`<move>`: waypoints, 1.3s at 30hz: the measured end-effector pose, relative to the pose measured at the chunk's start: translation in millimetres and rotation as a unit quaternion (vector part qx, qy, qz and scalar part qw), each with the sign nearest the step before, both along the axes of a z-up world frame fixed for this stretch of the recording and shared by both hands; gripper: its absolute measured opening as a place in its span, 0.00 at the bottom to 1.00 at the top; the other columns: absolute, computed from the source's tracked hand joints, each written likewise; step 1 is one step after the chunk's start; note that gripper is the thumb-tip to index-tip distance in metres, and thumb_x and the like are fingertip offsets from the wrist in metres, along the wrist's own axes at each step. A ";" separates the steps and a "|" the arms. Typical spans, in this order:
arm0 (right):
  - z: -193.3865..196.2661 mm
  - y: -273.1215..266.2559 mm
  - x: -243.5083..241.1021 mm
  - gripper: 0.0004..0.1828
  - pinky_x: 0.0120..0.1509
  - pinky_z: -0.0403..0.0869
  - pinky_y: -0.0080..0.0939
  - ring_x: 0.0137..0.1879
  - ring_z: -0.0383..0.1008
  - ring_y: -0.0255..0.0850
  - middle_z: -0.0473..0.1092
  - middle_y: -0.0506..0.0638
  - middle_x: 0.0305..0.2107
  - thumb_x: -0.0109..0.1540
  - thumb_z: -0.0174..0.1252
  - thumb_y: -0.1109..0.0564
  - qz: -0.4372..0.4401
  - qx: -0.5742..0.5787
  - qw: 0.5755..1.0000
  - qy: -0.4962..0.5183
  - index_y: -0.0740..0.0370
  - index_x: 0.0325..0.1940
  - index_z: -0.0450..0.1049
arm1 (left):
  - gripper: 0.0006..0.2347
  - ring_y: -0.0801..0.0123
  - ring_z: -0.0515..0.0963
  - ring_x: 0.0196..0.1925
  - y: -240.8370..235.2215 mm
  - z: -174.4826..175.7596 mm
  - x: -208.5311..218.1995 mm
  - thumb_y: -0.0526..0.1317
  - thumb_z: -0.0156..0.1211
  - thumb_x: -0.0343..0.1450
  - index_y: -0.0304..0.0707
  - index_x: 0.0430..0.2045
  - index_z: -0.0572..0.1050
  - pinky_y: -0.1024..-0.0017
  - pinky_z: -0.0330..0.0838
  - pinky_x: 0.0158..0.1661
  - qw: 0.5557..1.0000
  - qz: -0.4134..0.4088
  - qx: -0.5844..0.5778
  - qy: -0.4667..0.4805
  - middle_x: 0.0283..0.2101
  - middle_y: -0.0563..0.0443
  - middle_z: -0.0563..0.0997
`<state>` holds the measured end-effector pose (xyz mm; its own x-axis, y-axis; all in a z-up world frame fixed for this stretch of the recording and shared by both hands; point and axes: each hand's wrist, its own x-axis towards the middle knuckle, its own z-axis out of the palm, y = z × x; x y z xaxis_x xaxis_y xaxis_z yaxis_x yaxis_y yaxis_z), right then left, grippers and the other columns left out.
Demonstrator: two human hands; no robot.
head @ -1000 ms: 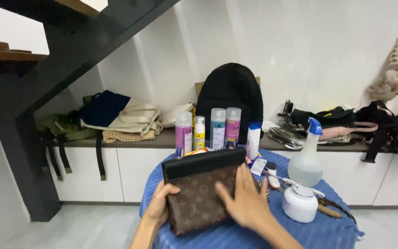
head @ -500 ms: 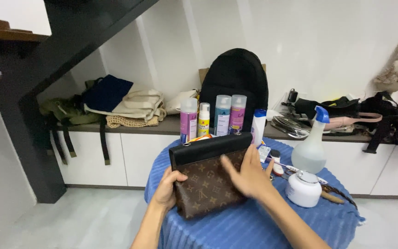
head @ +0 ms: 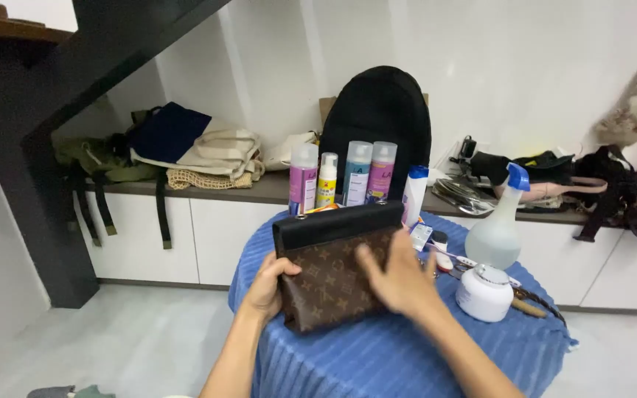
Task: Inspecting a leather handbag by repeatedly opening and closing the flap and checking the exterior surfaces.
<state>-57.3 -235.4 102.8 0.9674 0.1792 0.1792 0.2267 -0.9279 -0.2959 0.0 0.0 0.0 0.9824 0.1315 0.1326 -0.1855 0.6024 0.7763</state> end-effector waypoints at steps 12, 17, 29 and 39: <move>4.3 -29.5 8.0 0.43 0.78 0.48 0.70 0.78 0.52 0.58 0.52 0.64 0.73 0.69 0.44 0.31 0.043 0.097 0.985 -0.137 0.63 0.78 0.51 | 0.12 0.46 0.78 0.27 0.0 2.6 -7.7 0.27 0.63 0.49 0.32 0.24 0.78 0.57 0.73 0.30 0.999 -0.007 -0.009 -0.030 0.24 0.35 0.77; 4.6 -37.9 5.8 0.46 0.73 0.66 0.61 0.69 0.69 0.59 0.68 0.63 0.62 0.62 0.49 0.25 -0.012 0.127 0.986 -0.110 0.51 0.76 0.54 | 0.13 0.48 0.78 0.29 -1.3 5.5 -9.1 0.28 0.62 0.49 0.32 0.27 0.79 0.60 0.73 0.30 0.999 -0.018 0.003 -0.035 0.26 0.37 0.77; 0.3 -37.6 -2.6 0.45 0.73 0.65 0.66 0.68 0.67 0.68 0.66 0.69 0.62 0.62 0.52 0.32 0.001 0.158 0.979 -0.132 0.49 0.78 0.51 | 0.13 0.49 0.79 0.28 -2.0 7.2 -16.7 0.28 0.63 0.49 0.32 0.25 0.79 0.61 0.75 0.30 0.997 -0.042 0.016 -0.063 0.25 0.39 0.78; -2.3 -31.6 -13.8 0.47 0.74 0.64 0.67 0.70 0.64 0.69 0.60 0.71 0.67 0.63 0.53 0.33 0.014 0.135 0.980 -0.143 0.59 0.78 0.48 | 0.11 0.49 0.78 0.27 -2.0 9.5 -22.5 0.27 0.63 0.50 0.31 0.24 0.79 0.60 0.74 0.30 0.995 -0.049 0.017 -0.088 0.24 0.37 0.77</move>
